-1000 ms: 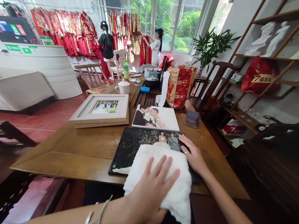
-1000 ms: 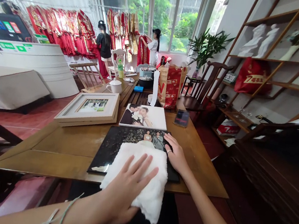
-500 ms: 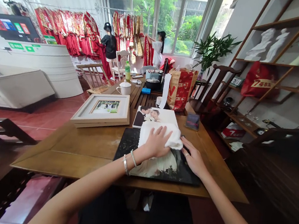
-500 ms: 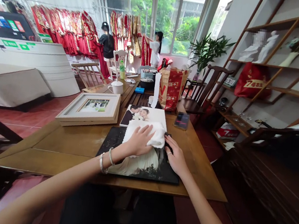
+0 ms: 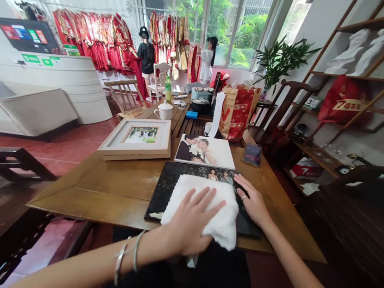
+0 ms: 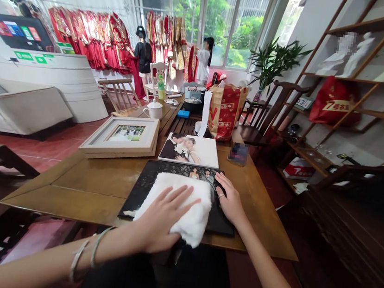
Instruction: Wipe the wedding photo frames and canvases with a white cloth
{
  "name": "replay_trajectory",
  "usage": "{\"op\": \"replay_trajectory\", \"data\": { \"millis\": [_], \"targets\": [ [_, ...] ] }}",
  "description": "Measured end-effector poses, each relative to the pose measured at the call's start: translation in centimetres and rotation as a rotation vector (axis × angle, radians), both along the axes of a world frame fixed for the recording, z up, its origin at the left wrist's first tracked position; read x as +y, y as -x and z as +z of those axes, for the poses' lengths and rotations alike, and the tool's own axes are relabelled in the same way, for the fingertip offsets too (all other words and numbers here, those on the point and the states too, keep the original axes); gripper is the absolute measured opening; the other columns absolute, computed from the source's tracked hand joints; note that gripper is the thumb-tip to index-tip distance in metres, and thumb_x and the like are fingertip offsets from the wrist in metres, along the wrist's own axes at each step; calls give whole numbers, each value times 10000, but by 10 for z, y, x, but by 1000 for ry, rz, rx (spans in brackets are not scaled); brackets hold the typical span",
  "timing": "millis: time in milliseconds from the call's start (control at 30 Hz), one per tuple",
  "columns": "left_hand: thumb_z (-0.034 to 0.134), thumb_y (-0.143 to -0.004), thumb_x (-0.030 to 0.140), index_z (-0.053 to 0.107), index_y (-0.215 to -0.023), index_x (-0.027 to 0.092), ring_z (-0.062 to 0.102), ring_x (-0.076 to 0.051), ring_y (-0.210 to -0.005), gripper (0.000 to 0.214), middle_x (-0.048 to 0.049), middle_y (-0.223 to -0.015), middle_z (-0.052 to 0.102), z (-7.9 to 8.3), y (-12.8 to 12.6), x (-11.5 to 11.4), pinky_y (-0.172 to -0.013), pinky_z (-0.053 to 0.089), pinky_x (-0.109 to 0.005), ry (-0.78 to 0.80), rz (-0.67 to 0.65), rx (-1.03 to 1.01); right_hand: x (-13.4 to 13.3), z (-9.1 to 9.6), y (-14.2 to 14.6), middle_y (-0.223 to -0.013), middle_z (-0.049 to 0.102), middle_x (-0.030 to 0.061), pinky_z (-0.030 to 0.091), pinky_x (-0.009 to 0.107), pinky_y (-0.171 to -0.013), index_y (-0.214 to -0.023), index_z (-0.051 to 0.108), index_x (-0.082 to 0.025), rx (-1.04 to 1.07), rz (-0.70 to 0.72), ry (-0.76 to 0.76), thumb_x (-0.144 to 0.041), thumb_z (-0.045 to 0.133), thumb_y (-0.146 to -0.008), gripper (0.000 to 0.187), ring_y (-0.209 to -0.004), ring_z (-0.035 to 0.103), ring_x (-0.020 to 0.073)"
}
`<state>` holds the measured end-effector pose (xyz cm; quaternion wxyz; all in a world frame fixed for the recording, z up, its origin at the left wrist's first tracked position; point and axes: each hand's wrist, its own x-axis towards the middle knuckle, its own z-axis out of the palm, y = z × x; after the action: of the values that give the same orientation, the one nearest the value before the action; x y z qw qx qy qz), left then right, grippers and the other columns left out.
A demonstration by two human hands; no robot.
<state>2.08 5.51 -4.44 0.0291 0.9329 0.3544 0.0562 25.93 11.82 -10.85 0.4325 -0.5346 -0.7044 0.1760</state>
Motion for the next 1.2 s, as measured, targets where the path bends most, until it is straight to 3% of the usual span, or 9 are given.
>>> {"op": "replay_trajectory", "data": {
  "millis": [200, 333, 433, 667, 767, 867, 1067, 1200],
  "targets": [
    [477, -812, 386, 357, -1356, 198, 262, -303, -1315, 588, -137, -1441, 303, 0, -16, 85, -1034, 241, -487, -121, 168, 54, -1, 1, 1, -1324, 525, 76, 272, 469, -1094, -1192, 587, -212, 5, -13, 16, -247, 451, -843, 376, -1289, 402, 227],
    [465, -819, 359, 376, -1341, 170, 287, -321, -1296, 563, -157, -1418, 333, -1, -16, 103, -1018, 257, -495, -150, 203, 40, -2, 3, 3, -1329, 519, 86, 271, 449, -1099, -1195, 584, -194, -4, -23, 20, -245, 443, -845, 380, -1289, 402, 217],
    [488, -799, 354, 352, -1358, 182, 246, -326, -1315, 600, -151, -1438, 299, -1, -7, 84, -1030, 238, -497, -142, 182, 44, -3, 3, 3, -1328, 521, 88, 277, 448, -1097, -1191, 586, -192, -11, -27, 20, -242, 443, -843, 379, -1284, 409, 215],
    [571, -698, 330, 171, -1430, 252, 70, -316, -1367, 838, -99, -1509, 116, 3, 22, -11, -1077, 109, -523, -1, 73, 15, -3, 4, 3, -1324, 525, 79, 276, 454, -1096, -1189, 586, -200, -22, -24, 27, -233, 440, -841, 379, -1288, 404, 214],
    [571, -681, 304, 175, -1428, 272, 74, -298, -1370, 846, -69, -1513, 106, 5, 31, -22, -1084, 121, -504, 40, 47, 19, -3, 3, 3, -1322, 528, 74, 275, 453, -1098, -1192, 584, -207, -17, -25, 17, -235, 443, -842, 379, -1288, 404, 214],
    [537, -715, 288, 239, -1413, 263, 137, -283, -1362, 760, -62, -1501, 172, 6, 35, 1, -1081, 160, -478, 21, 70, 14, -2, 3, 2, -1326, 523, 79, 272, 460, -1097, -1193, 584, -202, -20, -24, 24, -236, 438, -845, 379, -1291, 399, 215],
    [449, -811, 304, 406, -1335, 168, 256, -288, -1324, 543, -102, -1450, 305, 5, 38, 85, -1055, 230, -455, -49, 266, 70, -3, 3, 3, -1324, 527, 67, 278, 456, -1095, -1191, 585, -222, 7, -13, 21, -247, 449, -847, 371, -1290, 402, 209],
    [386, -858, 312, 393, -1339, 165, 270, -264, -1321, 504, -91, -1444, 320, 4, 46, 107, -1050, 241, -445, -59, 290, 63, -4, 4, 4, -1320, 532, 57, 265, 460, -1100, -1183, 594, -231, 24, -22, 26, -247, 459, -842, 367, -1287, 406, 215]
  ]
}}
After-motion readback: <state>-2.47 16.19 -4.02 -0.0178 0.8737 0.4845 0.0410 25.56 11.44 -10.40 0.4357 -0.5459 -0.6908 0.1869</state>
